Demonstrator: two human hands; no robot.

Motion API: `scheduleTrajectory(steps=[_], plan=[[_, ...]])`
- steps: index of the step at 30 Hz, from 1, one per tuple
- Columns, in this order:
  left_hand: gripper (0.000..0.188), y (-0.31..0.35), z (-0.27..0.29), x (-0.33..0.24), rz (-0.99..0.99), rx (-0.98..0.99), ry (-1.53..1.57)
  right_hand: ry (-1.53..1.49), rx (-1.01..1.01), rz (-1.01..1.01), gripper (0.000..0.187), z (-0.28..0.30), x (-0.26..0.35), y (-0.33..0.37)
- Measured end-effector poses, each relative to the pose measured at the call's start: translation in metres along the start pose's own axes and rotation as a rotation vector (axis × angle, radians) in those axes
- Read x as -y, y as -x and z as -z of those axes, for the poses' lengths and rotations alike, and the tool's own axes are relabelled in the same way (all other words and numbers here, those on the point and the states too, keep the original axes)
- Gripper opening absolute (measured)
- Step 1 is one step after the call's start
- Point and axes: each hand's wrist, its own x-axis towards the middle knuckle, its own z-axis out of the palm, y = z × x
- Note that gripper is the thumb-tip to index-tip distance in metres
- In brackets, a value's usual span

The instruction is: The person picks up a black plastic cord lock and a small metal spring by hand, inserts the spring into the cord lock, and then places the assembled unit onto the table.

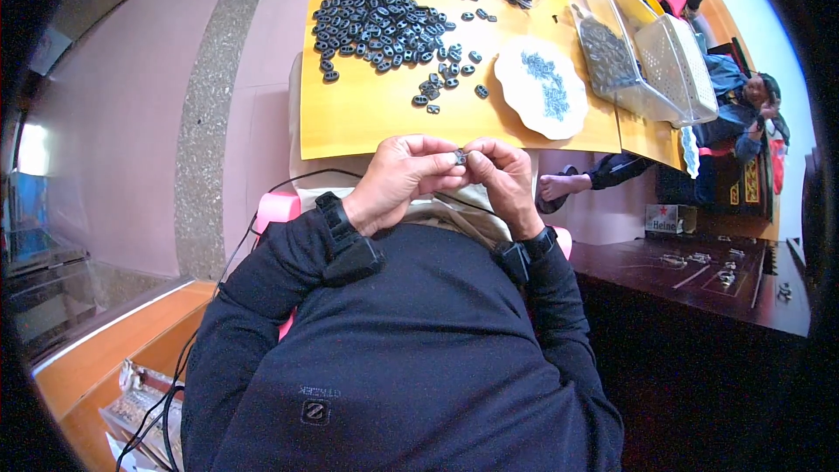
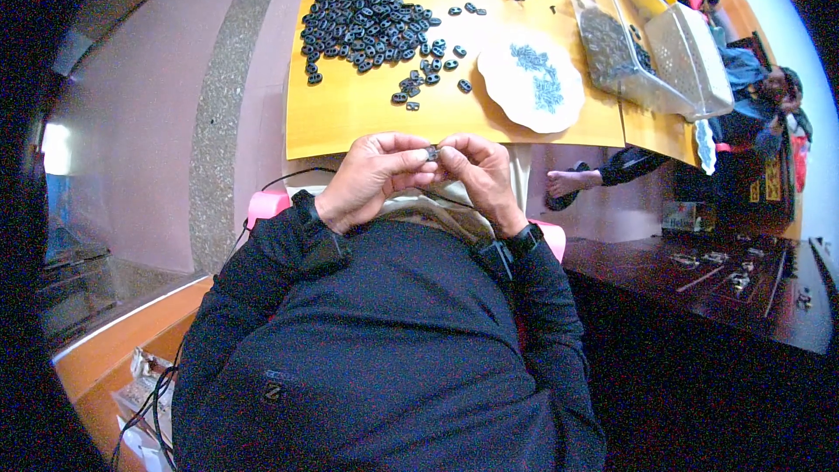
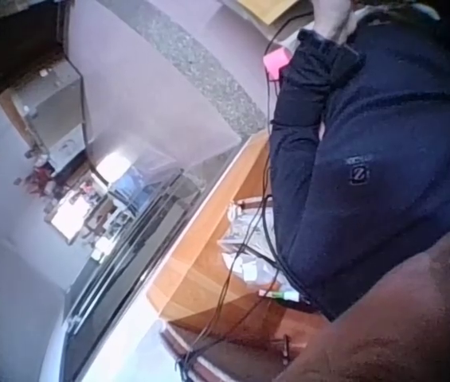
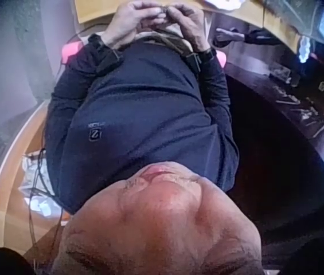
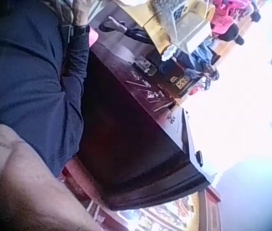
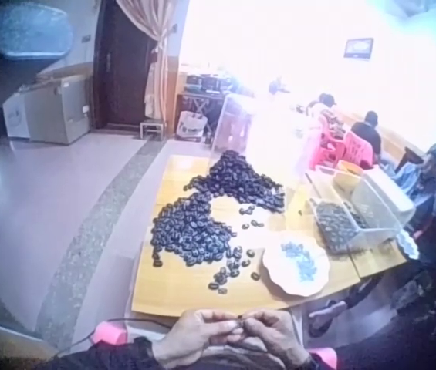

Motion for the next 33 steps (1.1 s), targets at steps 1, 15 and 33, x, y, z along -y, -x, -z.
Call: scheduleTrajectory(steps=[1, 15, 33], plan=[[0.019, -0.0002, 0.0001, -0.0003, 0.0, 0.001, 0.0, 0.002, -0.008, -0.001, 0.015, 0.0005, 0.0, -0.0004], [0.016, -0.0025, 0.0039, 0.0007, 0.018, 0.014, 0.041, 0.009, -0.017, 0.034, 0.013, -0.0021, 0.0, -0.0002], [0.014, -0.0011, -0.0028, 0.0028, -0.03, -0.1, -0.039, 0.142, -0.036, 0.069, 0.014, -0.0089, 0.0008, 0.0024]])
